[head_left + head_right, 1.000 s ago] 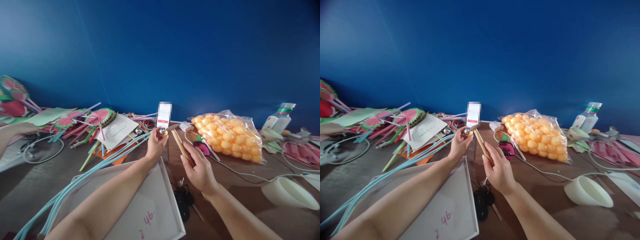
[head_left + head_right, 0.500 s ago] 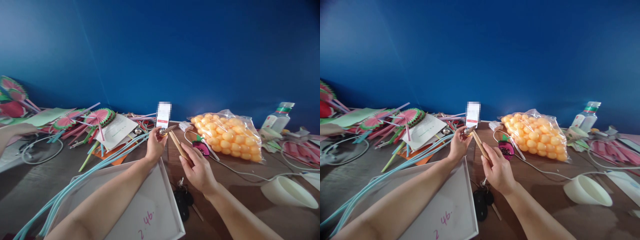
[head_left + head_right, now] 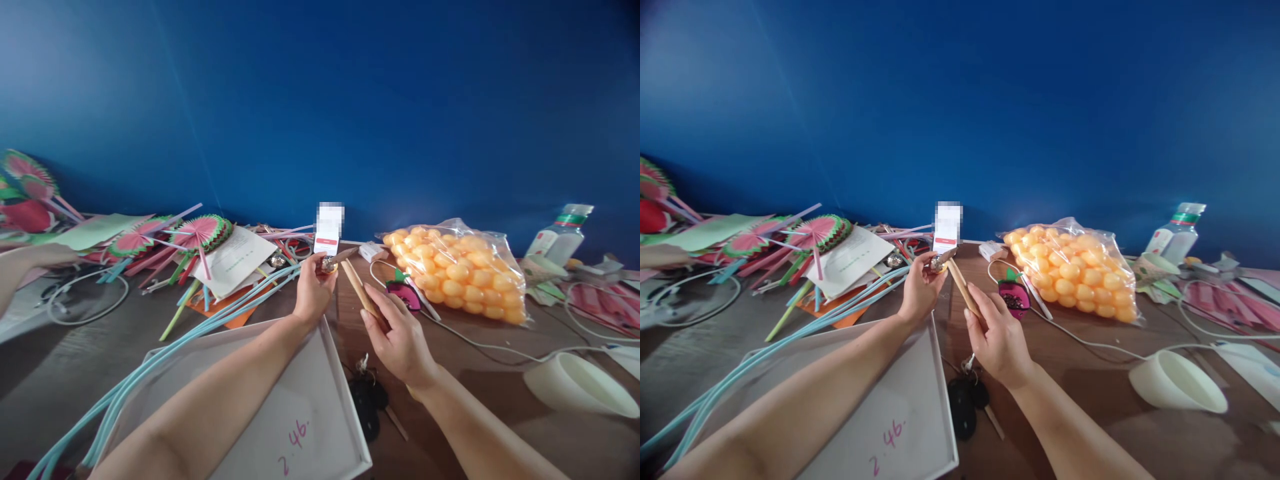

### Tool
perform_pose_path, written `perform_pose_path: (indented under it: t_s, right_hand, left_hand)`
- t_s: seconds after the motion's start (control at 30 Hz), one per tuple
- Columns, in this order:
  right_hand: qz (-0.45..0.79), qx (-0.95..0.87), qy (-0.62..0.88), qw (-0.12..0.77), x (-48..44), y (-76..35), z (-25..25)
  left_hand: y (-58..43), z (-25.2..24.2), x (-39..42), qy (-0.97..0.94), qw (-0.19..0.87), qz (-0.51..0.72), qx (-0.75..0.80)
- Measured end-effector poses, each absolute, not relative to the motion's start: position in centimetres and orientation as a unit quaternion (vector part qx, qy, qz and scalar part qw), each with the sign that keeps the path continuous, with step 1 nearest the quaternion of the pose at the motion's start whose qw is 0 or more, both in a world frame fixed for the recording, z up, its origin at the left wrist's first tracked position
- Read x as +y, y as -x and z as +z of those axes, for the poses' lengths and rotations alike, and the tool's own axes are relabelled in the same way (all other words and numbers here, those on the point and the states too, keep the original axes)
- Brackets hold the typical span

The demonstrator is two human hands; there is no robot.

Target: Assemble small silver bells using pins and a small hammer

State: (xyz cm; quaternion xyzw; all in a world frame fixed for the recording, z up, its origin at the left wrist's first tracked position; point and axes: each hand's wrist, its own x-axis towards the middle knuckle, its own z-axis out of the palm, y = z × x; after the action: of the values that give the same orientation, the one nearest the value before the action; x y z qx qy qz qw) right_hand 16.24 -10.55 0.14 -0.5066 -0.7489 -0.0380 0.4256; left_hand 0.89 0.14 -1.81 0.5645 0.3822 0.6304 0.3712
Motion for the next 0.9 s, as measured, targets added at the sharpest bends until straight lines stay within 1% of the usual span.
perform_pose_path:
  t_s: [0.57,0.8,0.9]
  right_hand:
    - [-0.034,-0.744,0.511,0.429,-10.54,-16.14,0.12]
    - [-0.038,-0.748,0.509,0.424,-10.53,-16.12,0.11]
    - [-0.057,-0.739,0.507,0.440,-10.56,-16.10,0.28]
  left_hand:
    - [-0.90,-2.03,0.14,-0.571,0.360,0.631,0.382]
    - [-0.74,-2.02,-0.02,-0.594,0.318,0.624,0.396]
    - [-0.62,-1.77,-0.16,-0.600,0.290,0.628,0.402]
